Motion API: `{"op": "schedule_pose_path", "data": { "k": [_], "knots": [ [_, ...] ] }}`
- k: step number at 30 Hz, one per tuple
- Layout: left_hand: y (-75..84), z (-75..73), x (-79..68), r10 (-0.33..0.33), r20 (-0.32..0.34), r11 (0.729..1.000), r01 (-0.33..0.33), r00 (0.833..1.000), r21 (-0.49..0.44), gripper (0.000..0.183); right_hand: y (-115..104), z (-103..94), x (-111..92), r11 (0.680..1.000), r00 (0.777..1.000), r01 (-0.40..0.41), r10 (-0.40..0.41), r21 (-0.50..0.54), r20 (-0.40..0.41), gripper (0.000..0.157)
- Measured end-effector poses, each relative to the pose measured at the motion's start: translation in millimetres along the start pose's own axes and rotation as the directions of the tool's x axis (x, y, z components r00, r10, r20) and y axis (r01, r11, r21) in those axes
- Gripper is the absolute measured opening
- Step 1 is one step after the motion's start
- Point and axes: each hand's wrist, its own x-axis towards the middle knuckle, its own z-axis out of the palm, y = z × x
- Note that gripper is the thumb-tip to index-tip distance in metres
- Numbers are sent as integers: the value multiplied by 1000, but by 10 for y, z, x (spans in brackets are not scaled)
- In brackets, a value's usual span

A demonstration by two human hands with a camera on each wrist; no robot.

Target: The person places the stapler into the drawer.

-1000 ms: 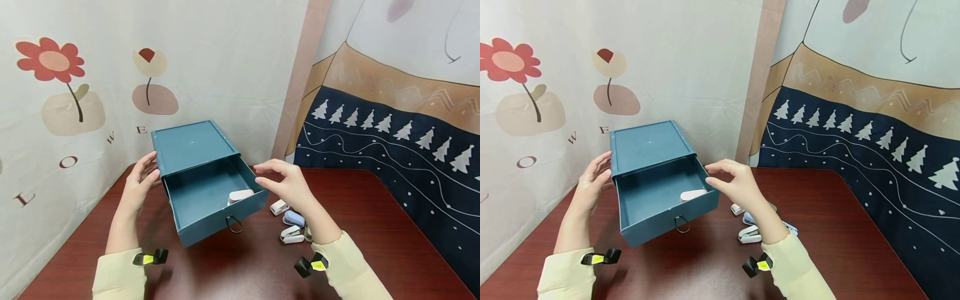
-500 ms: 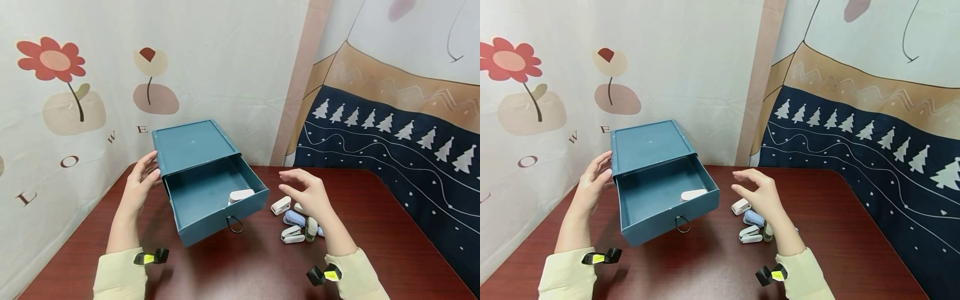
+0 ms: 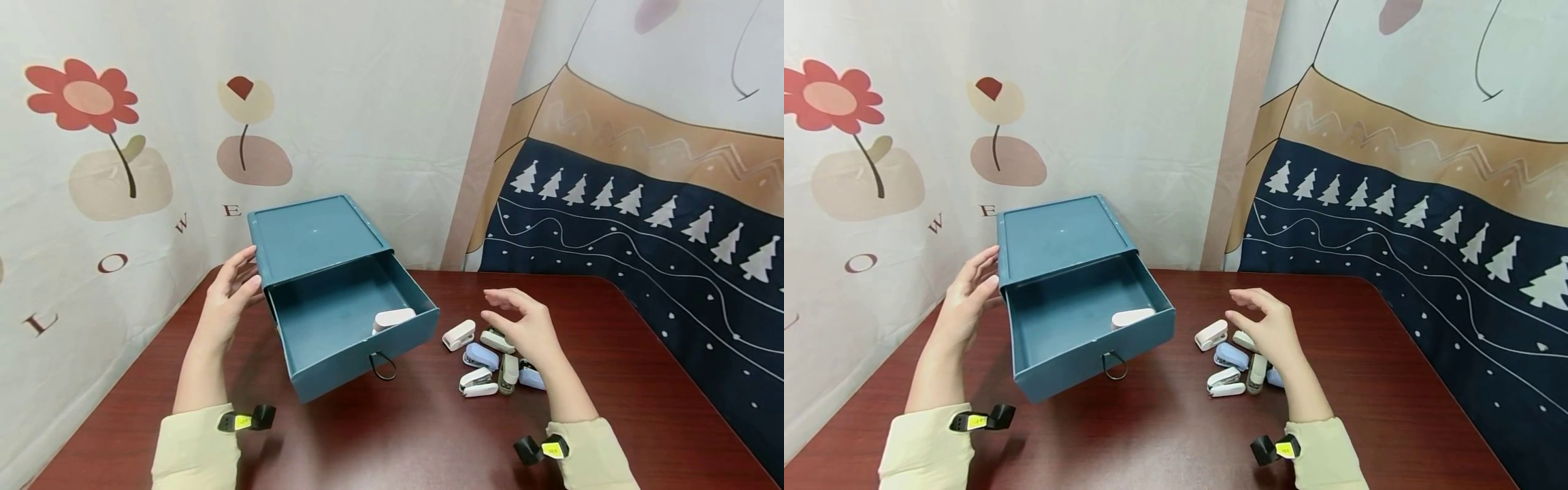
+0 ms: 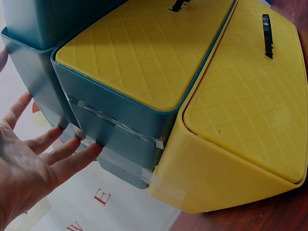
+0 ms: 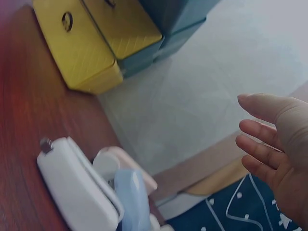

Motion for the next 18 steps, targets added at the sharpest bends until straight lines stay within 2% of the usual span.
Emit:
{"op": "schedule_pose_path", "data": {
  "k": [11, 18],
  "knots": [
    [8, 10, -1, -11, 0, 1000, 11, 1000, 6, 52, 284, -6, -37, 997, 996, -80, 80, 0, 27, 38],
    [10, 11, -7, -14, -6, 1000, 14, 1000, 12, 52, 540, -1, -100, 986, 984, -163, 164, -20, 75, 41]
  ]
}}
